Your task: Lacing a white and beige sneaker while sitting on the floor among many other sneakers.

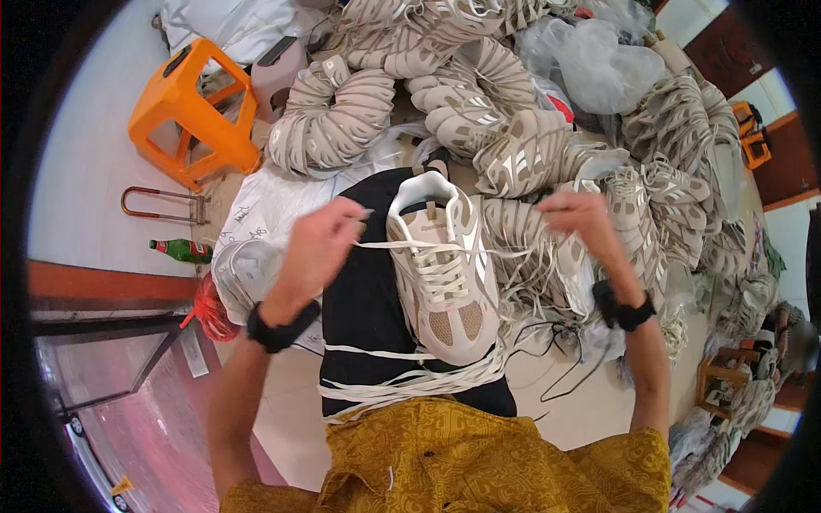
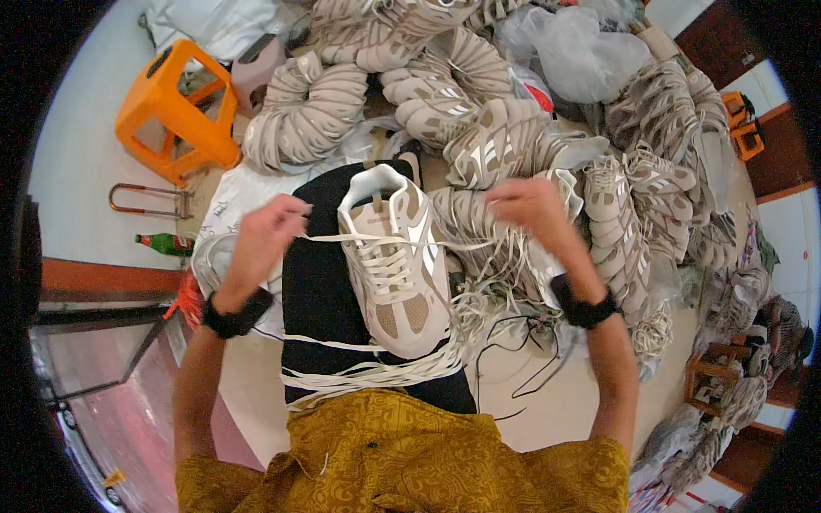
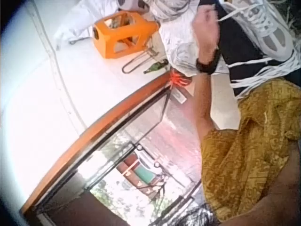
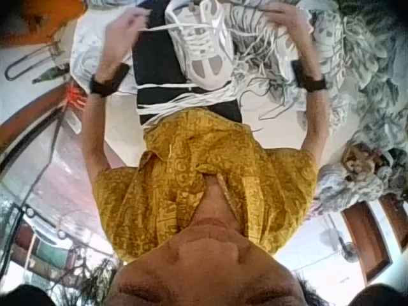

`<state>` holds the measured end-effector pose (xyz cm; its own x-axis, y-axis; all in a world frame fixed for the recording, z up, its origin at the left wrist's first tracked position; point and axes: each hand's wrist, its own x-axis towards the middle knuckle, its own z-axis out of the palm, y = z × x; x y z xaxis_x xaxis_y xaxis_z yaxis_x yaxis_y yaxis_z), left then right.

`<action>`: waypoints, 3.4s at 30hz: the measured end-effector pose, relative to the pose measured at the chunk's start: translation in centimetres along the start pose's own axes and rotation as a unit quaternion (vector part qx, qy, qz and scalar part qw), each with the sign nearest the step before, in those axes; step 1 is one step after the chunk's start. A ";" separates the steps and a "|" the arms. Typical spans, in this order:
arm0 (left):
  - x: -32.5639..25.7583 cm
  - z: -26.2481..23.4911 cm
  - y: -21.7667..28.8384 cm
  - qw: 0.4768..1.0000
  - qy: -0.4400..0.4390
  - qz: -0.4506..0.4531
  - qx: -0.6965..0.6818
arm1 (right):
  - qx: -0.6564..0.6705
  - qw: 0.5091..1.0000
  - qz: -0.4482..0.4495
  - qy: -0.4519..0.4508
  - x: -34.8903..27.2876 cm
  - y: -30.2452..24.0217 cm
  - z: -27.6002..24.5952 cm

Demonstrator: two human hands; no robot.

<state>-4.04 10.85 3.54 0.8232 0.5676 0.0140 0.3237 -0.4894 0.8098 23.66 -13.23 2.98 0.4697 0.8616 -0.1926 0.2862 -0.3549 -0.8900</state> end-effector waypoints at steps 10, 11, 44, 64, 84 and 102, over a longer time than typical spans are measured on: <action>2.0 6.6 3.8 0.944 -0.037 0.233 0.231 | -0.244 0.936 -0.241 0.075 -1.9 -1.3 12.1; 1.8 6.6 3.9 0.943 -0.037 0.236 0.233 | -0.220 0.945 -0.235 0.062 -2.2 -1.0 12.2; 2.3 6.2 2.7 0.946 -0.101 0.133 0.279 | -0.466 0.843 -0.240 -0.123 4.2 -6.7 12.0; 4.6 6.9 1.9 0.968 -0.032 0.113 0.223 | -0.496 0.816 -0.265 -0.136 3.6 -6.2 11.5; 2.4 6.3 3.0 0.975 -0.115 0.127 0.139 | -0.301 0.913 -0.112 -0.249 3.1 -5.5 7.9; 2.9 6.3 2.9 0.950 -0.162 0.153 0.220 | -0.187 0.969 -0.045 -0.158 3.0 -3.3 8.6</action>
<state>2.21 6.91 2.24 0.9875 0.1550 -0.0288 0.1501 -0.8683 0.4729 16.94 -6.31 1.81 0.1670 0.9426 -0.2893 0.6243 -0.3282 -0.7089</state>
